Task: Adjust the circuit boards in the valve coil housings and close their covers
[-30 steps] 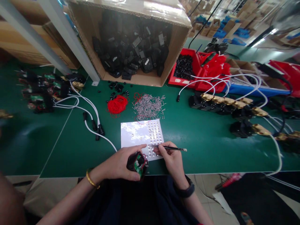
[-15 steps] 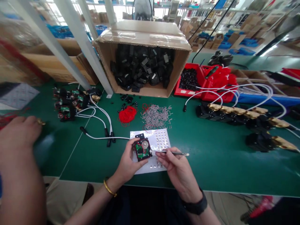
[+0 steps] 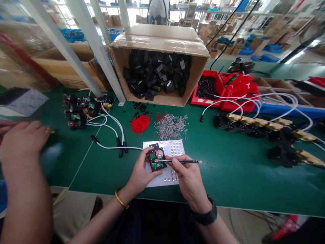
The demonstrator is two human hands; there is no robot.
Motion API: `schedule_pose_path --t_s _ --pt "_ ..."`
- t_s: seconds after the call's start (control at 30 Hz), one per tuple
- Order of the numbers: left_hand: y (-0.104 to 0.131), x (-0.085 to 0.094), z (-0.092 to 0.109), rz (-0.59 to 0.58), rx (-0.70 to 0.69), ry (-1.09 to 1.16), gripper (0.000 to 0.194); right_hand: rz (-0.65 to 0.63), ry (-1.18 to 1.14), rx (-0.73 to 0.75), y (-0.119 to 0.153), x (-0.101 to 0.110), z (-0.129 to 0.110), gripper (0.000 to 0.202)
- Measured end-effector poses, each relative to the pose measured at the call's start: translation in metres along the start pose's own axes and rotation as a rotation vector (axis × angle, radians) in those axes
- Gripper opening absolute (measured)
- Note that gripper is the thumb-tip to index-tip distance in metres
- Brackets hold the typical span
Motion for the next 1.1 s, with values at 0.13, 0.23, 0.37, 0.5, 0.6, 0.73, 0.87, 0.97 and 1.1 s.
schedule_pose_path --t_s 0.13,0.23,0.37,0.5,0.6,0.73,0.87,0.97,1.1 --pt "0.000 0.000 0.000 0.008 0.010 0.021 0.073 0.004 0.004 0.000 0.000 -0.002 0.000 0.025" --pt "0.000 0.000 0.000 0.022 0.013 0.019 0.073 0.015 0.017 -0.001 0.000 -0.001 0.000 0.025" --pt "0.000 0.000 -0.001 0.021 0.005 -0.005 0.074 0.029 0.044 -0.005 0.000 0.000 0.000 0.024" --pt "0.000 0.000 -0.001 0.021 0.003 -0.028 0.075 0.021 0.069 -0.001 -0.001 -0.002 -0.002 0.023" --pt "0.001 0.000 -0.001 0.018 0.011 -0.029 0.075 0.028 0.069 -0.005 -0.001 -0.002 -0.002 0.023" --pt "0.001 -0.001 0.000 0.014 0.008 -0.027 0.074 0.035 0.072 -0.014 -0.001 -0.002 -0.003 0.024" --pt "0.000 -0.001 -0.001 0.014 -0.004 -0.032 0.075 0.038 0.079 -0.013 -0.001 -0.001 -0.003 0.024" --pt "-0.001 0.001 0.004 0.025 -0.064 -0.088 0.075 0.031 0.089 -0.009 -0.002 -0.001 -0.003 0.025" --pt "0.000 0.006 0.015 0.070 -0.154 -0.227 0.073 0.036 0.084 -0.017 -0.004 0.000 -0.001 0.026"
Point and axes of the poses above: each hand's wrist, its own y-axis away from the middle knuckle, its own x-axis out of the back of the hand, z = x × y, the point moved 10 cm from there along -y, towards the middle knuckle, and after that the axes turned 1 degree about y, right-handed, at the moved point
